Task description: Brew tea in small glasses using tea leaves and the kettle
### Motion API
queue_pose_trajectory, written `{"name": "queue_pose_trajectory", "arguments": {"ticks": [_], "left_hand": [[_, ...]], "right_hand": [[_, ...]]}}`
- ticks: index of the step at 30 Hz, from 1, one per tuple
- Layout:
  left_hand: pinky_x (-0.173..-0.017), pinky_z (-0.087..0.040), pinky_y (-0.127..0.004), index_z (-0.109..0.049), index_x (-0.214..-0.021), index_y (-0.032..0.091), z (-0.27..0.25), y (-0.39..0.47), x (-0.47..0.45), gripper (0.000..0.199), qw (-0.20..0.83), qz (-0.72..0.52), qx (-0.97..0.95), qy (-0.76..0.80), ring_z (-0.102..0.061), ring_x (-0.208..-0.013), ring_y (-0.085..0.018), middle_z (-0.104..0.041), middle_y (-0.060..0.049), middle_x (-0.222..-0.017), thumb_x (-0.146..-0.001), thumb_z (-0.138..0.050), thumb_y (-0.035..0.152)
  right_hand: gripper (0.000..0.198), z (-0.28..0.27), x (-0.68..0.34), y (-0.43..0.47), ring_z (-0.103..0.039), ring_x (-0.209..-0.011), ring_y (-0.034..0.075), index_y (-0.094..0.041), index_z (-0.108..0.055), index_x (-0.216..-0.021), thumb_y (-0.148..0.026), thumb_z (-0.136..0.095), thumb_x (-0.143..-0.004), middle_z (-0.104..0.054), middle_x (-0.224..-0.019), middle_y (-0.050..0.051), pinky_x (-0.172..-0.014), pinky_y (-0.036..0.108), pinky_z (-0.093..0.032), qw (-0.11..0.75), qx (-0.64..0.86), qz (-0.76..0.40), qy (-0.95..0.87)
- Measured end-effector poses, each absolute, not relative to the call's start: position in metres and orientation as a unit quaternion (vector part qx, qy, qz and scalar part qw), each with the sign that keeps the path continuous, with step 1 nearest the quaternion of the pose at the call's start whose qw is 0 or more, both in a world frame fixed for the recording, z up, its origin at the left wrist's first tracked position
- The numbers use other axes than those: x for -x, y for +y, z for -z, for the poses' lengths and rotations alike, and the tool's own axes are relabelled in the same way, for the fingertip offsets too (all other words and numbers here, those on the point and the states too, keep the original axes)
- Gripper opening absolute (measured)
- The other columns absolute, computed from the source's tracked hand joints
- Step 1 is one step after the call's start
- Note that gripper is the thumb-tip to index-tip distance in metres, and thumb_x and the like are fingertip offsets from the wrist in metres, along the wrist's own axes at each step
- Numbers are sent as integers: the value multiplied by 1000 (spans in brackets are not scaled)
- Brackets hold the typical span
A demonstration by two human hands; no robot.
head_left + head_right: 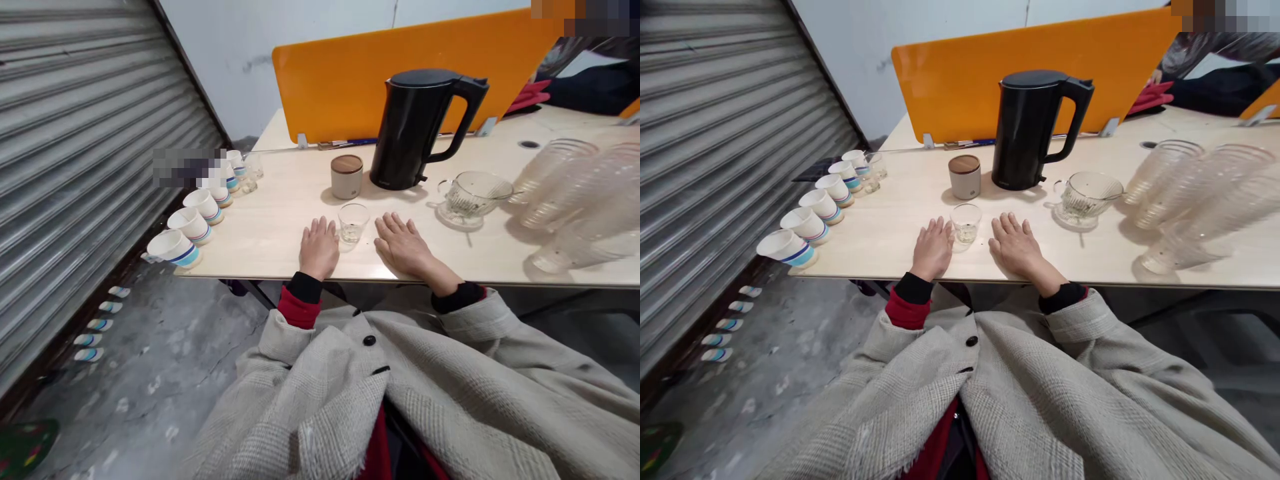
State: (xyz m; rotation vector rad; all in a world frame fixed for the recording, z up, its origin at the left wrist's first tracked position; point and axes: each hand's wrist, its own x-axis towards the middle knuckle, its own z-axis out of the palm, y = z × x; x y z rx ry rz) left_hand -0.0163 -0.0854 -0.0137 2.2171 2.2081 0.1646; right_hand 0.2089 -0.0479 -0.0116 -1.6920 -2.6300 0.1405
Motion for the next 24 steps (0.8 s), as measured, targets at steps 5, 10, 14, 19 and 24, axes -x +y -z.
{"name": "queue_pose_trajectory", "arguments": {"ticks": [5, 10, 14, 19, 24], "left_hand": [[-135, -25, -50, -41, -164, 21, 13, -85, 15, 57, 5, -51, -704, 708, -28, -165, -29, -33, -8, -177, -112, -26, 37], [-135, -25, -51, -42, -164, 19, 13, -86, 14, 56, 5, -57, -704, 708, -28, -165, -30, -34, -8, -176, -112, -27, 35], [-134, -27, -51, -42, -164, 20, 12, -86, 15, 55, 0, -54, -706, 706, -29, -164, -30, -35, -9, -176, -112, -28, 35], [-134, -27, -51, -42, -163, 20, 11, -86, 15, 55, 6, -52, -706, 707, -29, -165, -30, -34, -9, -176, -112, -28, 34], [-135, -26, -50, -42, -164, 17, 16, -84, 16, 56, 4, -64, -704, 707, -28, -165, -29, -35, -8, -176, -112, -27, 32]], "right_hand": [[70, 9, -208, -50, -14, -167, 37, -6, -30, -170, -41, -26, -109, -18, -179, 18, -134, 62, -17, 1, 540, -47, -840], [70, 6, -207, -51, -14, -167, 36, -6, -31, -169, -39, -27, -108, -18, -179, 18, -134, 61, -17, -5, 545, -50, -837], [69, 7, -207, -51, -15, -167, 36, -6, -31, -169, -39, -27, -108, -19, -178, 19, -133, 62, -18, 2, 541, -45, -840], [70, 9, -208, -50, -14, -167, 36, -6, -31, -169, -39, -27, -108, -19, -178, 18, -134, 62, -17, 2, 542, -46, -839], [71, 10, -209, -50, -15, -167, 37, -5, -31, -169, -40, -26, -108, -19, -178, 20, -133, 63, -17, 9, 537, -47, -842]]}}
